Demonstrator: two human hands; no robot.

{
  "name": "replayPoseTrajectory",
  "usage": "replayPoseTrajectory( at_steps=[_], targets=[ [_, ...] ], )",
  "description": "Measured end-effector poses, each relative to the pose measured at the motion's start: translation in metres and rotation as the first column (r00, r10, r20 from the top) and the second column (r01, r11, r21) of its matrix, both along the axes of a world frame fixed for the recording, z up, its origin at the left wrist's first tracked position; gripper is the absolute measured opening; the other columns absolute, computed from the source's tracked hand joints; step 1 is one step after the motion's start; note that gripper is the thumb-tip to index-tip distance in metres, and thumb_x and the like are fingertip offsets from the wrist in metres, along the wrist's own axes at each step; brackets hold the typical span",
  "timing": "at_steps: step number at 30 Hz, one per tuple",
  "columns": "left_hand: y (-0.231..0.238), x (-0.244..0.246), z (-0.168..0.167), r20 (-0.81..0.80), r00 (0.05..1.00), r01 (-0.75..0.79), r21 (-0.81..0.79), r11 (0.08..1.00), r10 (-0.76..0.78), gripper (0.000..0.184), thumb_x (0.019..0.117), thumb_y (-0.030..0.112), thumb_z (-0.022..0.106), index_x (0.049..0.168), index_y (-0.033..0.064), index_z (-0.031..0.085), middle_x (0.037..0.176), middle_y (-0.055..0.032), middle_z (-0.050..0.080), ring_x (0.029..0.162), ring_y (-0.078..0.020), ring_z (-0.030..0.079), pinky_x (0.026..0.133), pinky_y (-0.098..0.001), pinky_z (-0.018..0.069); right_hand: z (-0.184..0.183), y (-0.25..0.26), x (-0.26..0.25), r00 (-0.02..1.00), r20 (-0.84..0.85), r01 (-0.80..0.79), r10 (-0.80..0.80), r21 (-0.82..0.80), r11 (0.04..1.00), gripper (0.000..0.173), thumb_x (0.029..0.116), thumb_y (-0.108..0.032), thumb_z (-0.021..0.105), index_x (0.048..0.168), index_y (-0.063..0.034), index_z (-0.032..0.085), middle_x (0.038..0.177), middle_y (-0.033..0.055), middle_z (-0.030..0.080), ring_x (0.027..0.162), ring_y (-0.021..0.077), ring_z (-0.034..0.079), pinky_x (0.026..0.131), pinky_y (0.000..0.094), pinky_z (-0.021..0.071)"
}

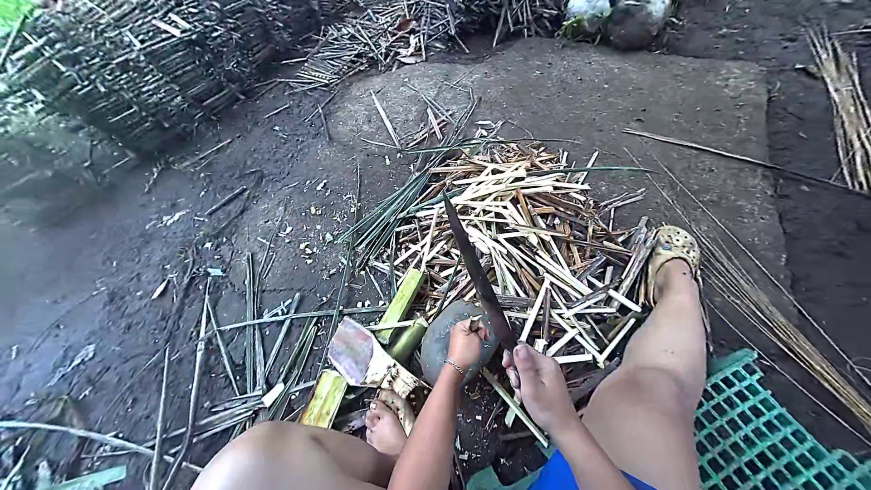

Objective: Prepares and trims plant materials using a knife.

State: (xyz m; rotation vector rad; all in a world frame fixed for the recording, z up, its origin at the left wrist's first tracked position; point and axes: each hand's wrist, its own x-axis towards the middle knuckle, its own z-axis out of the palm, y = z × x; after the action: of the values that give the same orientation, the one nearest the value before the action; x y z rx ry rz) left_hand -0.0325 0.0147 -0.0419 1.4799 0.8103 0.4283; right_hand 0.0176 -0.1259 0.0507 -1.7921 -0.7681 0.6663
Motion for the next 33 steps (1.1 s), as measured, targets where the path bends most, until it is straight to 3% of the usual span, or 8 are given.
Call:
replayPoseTrajectory(
  at_steps=[6,12,18,27,33],
  targets=[
    [-0.005,0.004,-0.004,0.006,1.000,-0.004,-0.021,1.000,0.004,0.022,0.0922,-0.004,0.053,0.074,0.0044,0.063,0.065,0.0059,0.057,0.064,-0.0024,0.054,0.067,-0.0263,0.0473,-0.011,0.014,-0.001,1.000,0.027,-0.008,0.010,-0.096,0.995,0.051,0.1062,-0.045,0.034,0.085,-0.0098,0.064,0.056,-0.0095,0.044,0.047,0.0022,0.043,0.048,0.0252,0.0419],
    [-0.005,0.003,-0.002,-0.012,1.000,0.018,0.029,0.999,-0.018,0.023,0.0931,-0.002,0.052,0.075,0.0036,0.065,0.067,0.0047,0.058,0.066,-0.0031,0.054,0.069,-0.0275,0.0467,-0.004,0.008,-0.006,0.999,0.041,0.034,-0.034,-0.009,0.999,0.048,0.1045,-0.048,0.036,0.085,-0.0138,0.063,0.055,-0.0135,0.043,0.044,-0.0023,0.041,0.044,0.0201,0.0394],
    [-0.008,0.004,-0.003,-0.036,0.999,0.022,0.041,0.999,-0.020,0.022,0.0915,-0.002,0.056,0.073,0.0056,0.063,0.064,0.0062,0.055,0.063,-0.0034,0.052,0.065,-0.0286,0.0452,-0.006,0.016,-0.002,1.000,0.009,0.027,-0.026,-0.120,0.992,0.047,0.1070,-0.040,0.034,0.085,-0.0098,0.063,0.056,-0.0100,0.043,0.045,0.0011,0.042,0.046,0.0234,0.0405],
    [-0.009,0.007,0.004,0.048,0.999,-0.013,0.073,0.997,0.009,0.024,0.0899,-0.004,0.052,0.070,0.0047,0.062,0.064,0.0060,0.055,0.063,-0.0020,0.052,0.065,-0.0255,0.0451,0.003,0.007,-0.010,0.998,-0.010,0.054,-0.055,-0.076,0.996,0.046,0.1056,-0.044,0.035,0.085,-0.0136,0.063,0.055,-0.0127,0.043,0.043,-0.0011,0.041,0.044,0.0208,0.0389],
    [-0.019,0.007,0.000,-0.035,0.999,0.021,0.094,0.995,-0.017,0.022,0.0909,-0.003,0.056,0.072,0.0024,0.066,0.065,0.0032,0.058,0.065,-0.0044,0.054,0.068,-0.0293,0.0464,0.014,0.004,-0.003,0.984,-0.159,0.050,-0.083,-0.199,0.979,0.048,0.1097,-0.040,0.033,0.085,-0.0099,0.062,0.054,-0.0067,0.043,0.041,0.0054,0.042,0.042,0.0248,0.0417]
  ],
)
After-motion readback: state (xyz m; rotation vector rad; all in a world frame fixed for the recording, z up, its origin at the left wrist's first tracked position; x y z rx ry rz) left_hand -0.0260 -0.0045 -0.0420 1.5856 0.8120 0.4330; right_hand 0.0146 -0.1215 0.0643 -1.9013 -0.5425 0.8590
